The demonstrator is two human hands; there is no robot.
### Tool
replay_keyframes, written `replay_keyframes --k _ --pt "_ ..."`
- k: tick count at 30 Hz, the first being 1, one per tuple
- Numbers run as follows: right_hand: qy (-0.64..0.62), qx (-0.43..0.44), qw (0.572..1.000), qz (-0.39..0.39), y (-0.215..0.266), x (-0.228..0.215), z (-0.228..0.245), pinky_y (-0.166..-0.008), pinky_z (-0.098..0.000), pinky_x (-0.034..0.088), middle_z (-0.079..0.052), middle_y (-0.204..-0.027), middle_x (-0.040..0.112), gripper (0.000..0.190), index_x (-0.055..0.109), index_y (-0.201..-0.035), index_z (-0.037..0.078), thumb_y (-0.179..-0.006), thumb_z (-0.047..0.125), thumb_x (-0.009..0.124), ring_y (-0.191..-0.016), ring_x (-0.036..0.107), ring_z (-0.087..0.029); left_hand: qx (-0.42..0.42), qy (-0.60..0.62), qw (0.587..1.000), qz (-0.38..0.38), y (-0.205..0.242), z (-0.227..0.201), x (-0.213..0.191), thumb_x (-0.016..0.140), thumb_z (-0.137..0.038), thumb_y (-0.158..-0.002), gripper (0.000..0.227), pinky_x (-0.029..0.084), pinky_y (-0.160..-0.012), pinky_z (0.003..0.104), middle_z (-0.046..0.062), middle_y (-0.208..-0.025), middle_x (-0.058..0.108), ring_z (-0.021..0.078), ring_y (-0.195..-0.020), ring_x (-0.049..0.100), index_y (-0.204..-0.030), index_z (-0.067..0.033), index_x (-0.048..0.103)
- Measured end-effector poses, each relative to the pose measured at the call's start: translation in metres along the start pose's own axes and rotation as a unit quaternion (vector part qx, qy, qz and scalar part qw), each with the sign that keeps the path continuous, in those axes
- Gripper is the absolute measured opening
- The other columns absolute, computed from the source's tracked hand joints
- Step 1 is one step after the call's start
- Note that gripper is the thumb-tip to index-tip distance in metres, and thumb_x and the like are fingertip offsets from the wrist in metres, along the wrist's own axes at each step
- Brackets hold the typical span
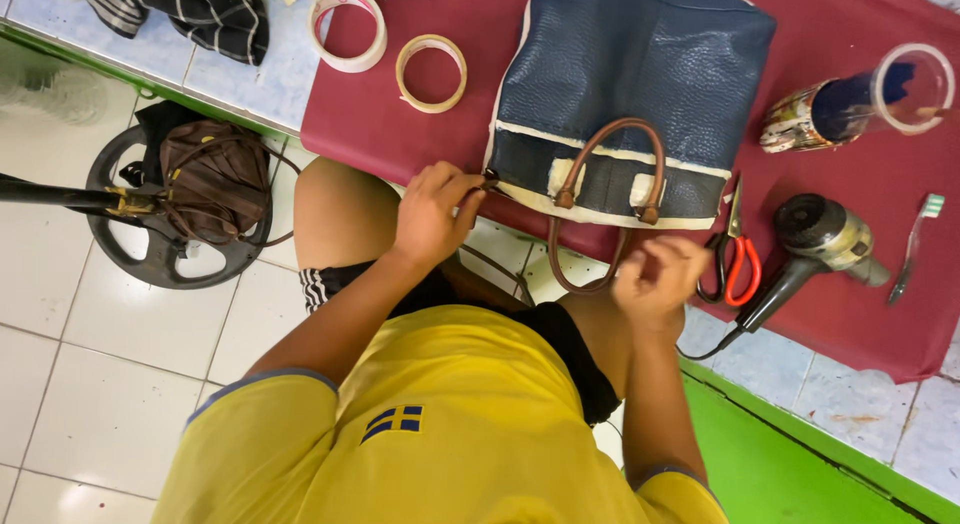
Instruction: The person applies masking tape along the top edge of a dark blue handbag, smoothing it down with both hands. They then use scissors to trim the excess tape and continue pressing the tape onto the bag's surface.
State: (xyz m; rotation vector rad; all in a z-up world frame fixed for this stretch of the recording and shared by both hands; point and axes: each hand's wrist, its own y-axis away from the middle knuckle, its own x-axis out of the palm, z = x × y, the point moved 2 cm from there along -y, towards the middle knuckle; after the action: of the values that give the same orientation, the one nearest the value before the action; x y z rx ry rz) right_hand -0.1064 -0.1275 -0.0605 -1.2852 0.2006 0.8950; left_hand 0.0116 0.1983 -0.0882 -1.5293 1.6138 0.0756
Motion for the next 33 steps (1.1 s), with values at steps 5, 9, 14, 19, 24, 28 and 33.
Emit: replay_keyframes --k 5,9,14,19,24,28,33 --pt "-0.056 0.006 0.998 0.034 -0.040 0.058 0.083 -0.076 -0.0431 0.055 -0.011 -0.094 0.067 0.013 0.077 -0.096 0.007 -0.084 0.002 0.076 -0.081 0.065 -0.032 -0.010 0.029 0.999 -0.015 -0.006 -0.007 0.014 0.078 -0.023 -0.091 0.008 0.046 -0.071 0.036 -0.002 -0.089 0.059 0.0212 -0.080 0.061 -0.098 -0.0197 0.076" --pt "-0.033 0.003 0.996 0.080 -0.058 0.085 0.096 -0.071 -0.0431 0.056 -0.008 -0.094 0.067 0.013 0.075 -0.101 0.007 -0.089 0.003 0.077 -0.080 0.067 -0.030 0.001 0.025 1.000 -0.017 -0.011 -0.012 0.018 0.077 -0.022 -0.092 0.004 0.044 -0.071 0.034 -0.003 -0.087 0.056 0.0207 -0.080 0.060 -0.094 -0.0195 0.075" --pt "0.019 -0.014 0.995 0.101 -0.060 0.097 0.092 -0.072 -0.0402 0.044 -0.003 -0.100 0.068 0.015 0.075 -0.104 0.013 -0.089 0.011 0.079 -0.087 0.063 -0.028 0.007 -0.013 0.999 -0.035 -0.019 -0.024 0.012 0.077 -0.021 -0.093 0.006 0.042 -0.070 0.033 -0.001 -0.086 0.058 0.0204 -0.078 0.061 -0.093 -0.0156 0.074" --pt "0.059 -0.009 0.993 0.101 -0.062 0.101 0.096 -0.074 -0.0383 0.038 0.003 -0.100 0.072 0.015 0.077 -0.103 0.019 -0.089 0.015 0.079 -0.089 0.063 -0.024 0.019 -0.057 0.997 -0.049 -0.012 -0.023 0.017 0.077 -0.025 -0.092 0.010 0.042 -0.071 0.034 -0.001 -0.088 0.058 0.0199 -0.079 0.061 -0.096 -0.0163 0.074" --pt "0.094 0.007 0.991 0.090 -0.072 0.094 0.102 -0.073 -0.0333 0.035 0.010 -0.090 0.070 0.009 0.078 -0.098 0.026 -0.092 0.019 0.075 -0.083 0.059 -0.018 -0.024 -0.008 0.998 -0.055 -0.008 -0.022 0.018 0.080 -0.019 -0.089 0.007 0.042 -0.071 0.032 -0.004 -0.084 0.058 0.0183 -0.079 0.063 -0.093 -0.0169 0.074" --pt "0.085 0.012 0.993 0.083 -0.070 0.096 0.099 -0.073 -0.0336 0.035 0.011 -0.088 0.070 0.007 0.078 -0.095 0.027 -0.092 0.020 0.075 -0.080 0.058 -0.018 -0.018 -0.020 0.998 -0.052 -0.011 -0.027 0.015 0.080 -0.017 -0.089 0.005 0.042 -0.072 0.031 -0.004 -0.082 0.059 0.0176 -0.077 0.063 -0.091 -0.0182 0.075" --pt "0.067 0.008 0.995 0.074 -0.071 0.095 0.098 -0.073 -0.0340 0.036 0.011 -0.087 0.070 0.007 0.077 -0.093 0.025 -0.092 0.018 0.075 -0.080 0.058 -0.018 -0.039 -0.006 0.998 -0.050 -0.013 -0.028 0.017 0.080 -0.014 -0.088 0.006 0.043 -0.071 0.032 -0.003 -0.082 0.060 0.0190 -0.078 0.065 -0.091 -0.0145 0.075"
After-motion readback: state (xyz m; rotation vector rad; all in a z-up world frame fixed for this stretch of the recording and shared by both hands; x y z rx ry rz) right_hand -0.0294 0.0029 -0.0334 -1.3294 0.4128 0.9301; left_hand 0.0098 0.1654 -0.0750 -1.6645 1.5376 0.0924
